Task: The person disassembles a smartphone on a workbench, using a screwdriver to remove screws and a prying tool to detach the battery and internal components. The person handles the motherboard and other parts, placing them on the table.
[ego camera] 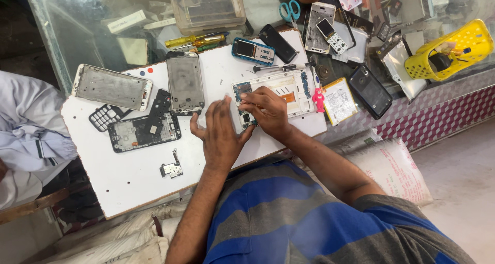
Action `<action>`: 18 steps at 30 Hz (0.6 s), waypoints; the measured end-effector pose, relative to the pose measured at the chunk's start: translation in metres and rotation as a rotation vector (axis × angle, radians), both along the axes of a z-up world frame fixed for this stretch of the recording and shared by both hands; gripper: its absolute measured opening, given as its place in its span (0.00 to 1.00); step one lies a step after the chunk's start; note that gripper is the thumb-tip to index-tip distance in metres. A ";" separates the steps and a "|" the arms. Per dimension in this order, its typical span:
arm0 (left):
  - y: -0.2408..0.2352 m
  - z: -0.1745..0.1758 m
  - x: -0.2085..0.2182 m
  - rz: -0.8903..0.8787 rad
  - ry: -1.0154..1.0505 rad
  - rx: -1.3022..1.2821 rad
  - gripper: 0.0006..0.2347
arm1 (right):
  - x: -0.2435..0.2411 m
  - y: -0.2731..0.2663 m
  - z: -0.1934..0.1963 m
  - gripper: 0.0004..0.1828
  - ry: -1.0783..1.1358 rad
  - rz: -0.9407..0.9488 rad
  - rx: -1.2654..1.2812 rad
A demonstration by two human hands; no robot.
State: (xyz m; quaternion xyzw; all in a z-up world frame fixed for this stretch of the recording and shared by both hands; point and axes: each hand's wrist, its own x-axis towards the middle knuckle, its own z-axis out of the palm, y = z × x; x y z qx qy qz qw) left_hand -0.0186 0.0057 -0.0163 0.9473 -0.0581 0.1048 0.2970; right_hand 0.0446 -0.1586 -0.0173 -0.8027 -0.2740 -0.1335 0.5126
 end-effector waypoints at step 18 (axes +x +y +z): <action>0.001 -0.018 -0.005 -0.001 -0.027 -0.063 0.48 | 0.020 -0.032 -0.024 0.13 -0.003 0.324 -0.053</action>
